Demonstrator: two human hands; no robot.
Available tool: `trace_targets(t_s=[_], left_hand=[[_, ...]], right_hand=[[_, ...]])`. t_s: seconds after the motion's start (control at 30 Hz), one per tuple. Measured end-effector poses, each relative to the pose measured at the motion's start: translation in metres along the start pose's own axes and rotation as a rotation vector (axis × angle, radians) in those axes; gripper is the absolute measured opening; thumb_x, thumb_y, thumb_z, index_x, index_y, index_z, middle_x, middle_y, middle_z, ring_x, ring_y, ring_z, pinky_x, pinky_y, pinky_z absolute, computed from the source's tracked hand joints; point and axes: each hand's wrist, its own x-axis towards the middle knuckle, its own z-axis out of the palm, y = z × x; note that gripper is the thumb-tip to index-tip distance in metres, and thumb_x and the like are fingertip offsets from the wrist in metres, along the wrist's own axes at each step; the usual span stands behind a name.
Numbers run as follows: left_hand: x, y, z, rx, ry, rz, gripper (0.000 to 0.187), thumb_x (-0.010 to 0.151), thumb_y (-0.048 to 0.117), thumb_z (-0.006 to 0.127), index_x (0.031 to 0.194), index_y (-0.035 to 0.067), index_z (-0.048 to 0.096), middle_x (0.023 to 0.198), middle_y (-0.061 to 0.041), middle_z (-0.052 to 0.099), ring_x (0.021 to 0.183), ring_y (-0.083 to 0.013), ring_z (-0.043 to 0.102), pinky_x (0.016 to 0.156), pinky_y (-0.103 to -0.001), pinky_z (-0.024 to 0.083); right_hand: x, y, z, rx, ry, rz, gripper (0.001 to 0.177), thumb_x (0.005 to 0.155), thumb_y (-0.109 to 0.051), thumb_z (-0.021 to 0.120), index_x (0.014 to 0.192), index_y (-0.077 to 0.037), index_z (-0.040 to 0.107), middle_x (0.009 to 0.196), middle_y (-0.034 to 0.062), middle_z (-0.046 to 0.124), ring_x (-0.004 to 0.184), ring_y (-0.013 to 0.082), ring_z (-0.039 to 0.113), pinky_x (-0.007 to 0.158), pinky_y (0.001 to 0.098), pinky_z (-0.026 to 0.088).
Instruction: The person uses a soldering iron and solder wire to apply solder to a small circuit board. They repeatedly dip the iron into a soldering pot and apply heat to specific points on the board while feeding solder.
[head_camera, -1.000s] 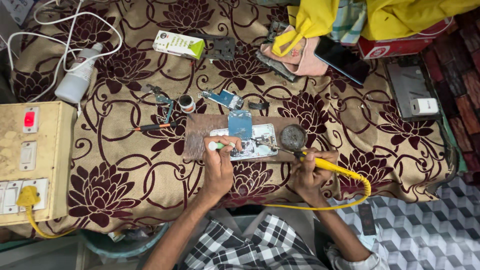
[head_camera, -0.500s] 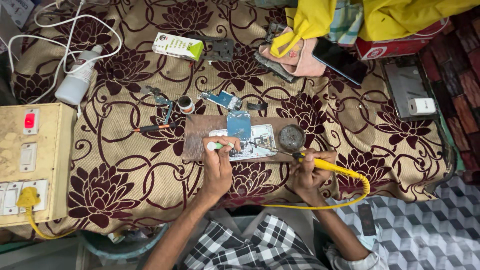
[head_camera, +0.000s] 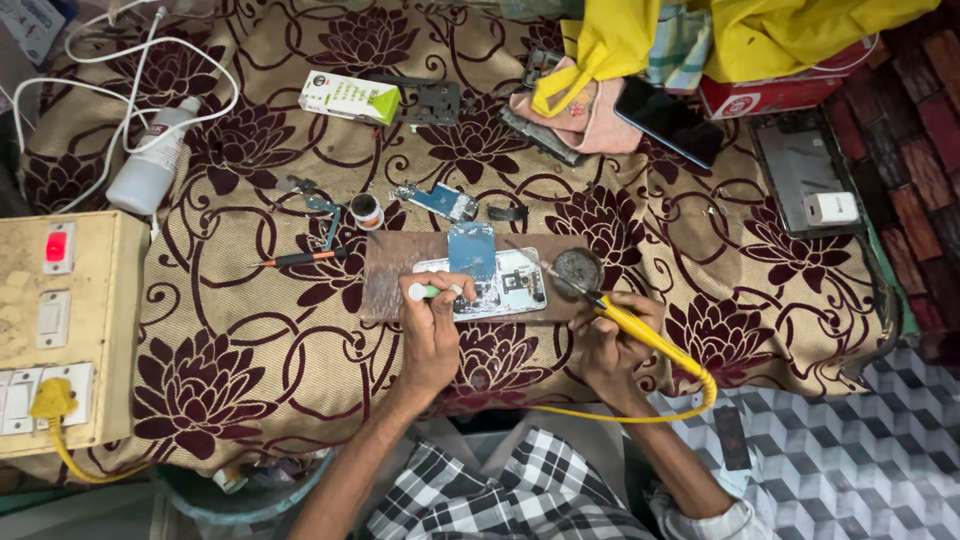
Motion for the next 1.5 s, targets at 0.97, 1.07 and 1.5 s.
trace_targets(t_s=[0.97,1.07,1.5], left_hand=[[0.003,0.003,-0.002,-0.028,0.008,-0.026,0.024,0.116,0.027,0.040,0.111,0.003,0.038,0.090,-0.015,0.069,0.081,-0.0215,0.067,0.080,-0.037,0.053],[0.003,-0.003,-0.001,-0.033,0.000,-0.082,0.025,0.114,0.029,0.037,0.110,0.005,0.039,0.091,-0.013,0.071,0.076,-0.0181,0.066,0.073,-0.034,0.053],[0.003,-0.001,-0.002,-0.023,-0.011,-0.091,0.025,0.114,0.029,0.036,0.111,0.005,0.039,0.092,-0.014,0.070,0.066,-0.0153,0.056,0.065,-0.033,0.047]], right_hand=[[-0.003,0.018,-0.005,0.048,0.229,0.227,0.029,0.110,-0.029,0.055,0.101,-0.004,0.046,0.069,0.0078,0.059,0.048,0.0105,0.058,0.040,0.0218,0.046],[-0.005,0.021,-0.006,0.051,0.193,0.177,0.029,0.110,-0.027,0.057,0.098,-0.002,0.048,0.068,0.0097,0.061,0.049,0.0124,0.062,0.038,0.0231,0.049],[-0.005,0.010,-0.002,-0.034,0.161,0.162,0.031,0.111,-0.031,0.057,0.103,-0.004,0.045,0.070,0.0093,0.061,0.051,0.0108,0.058,0.043,0.0228,0.047]])
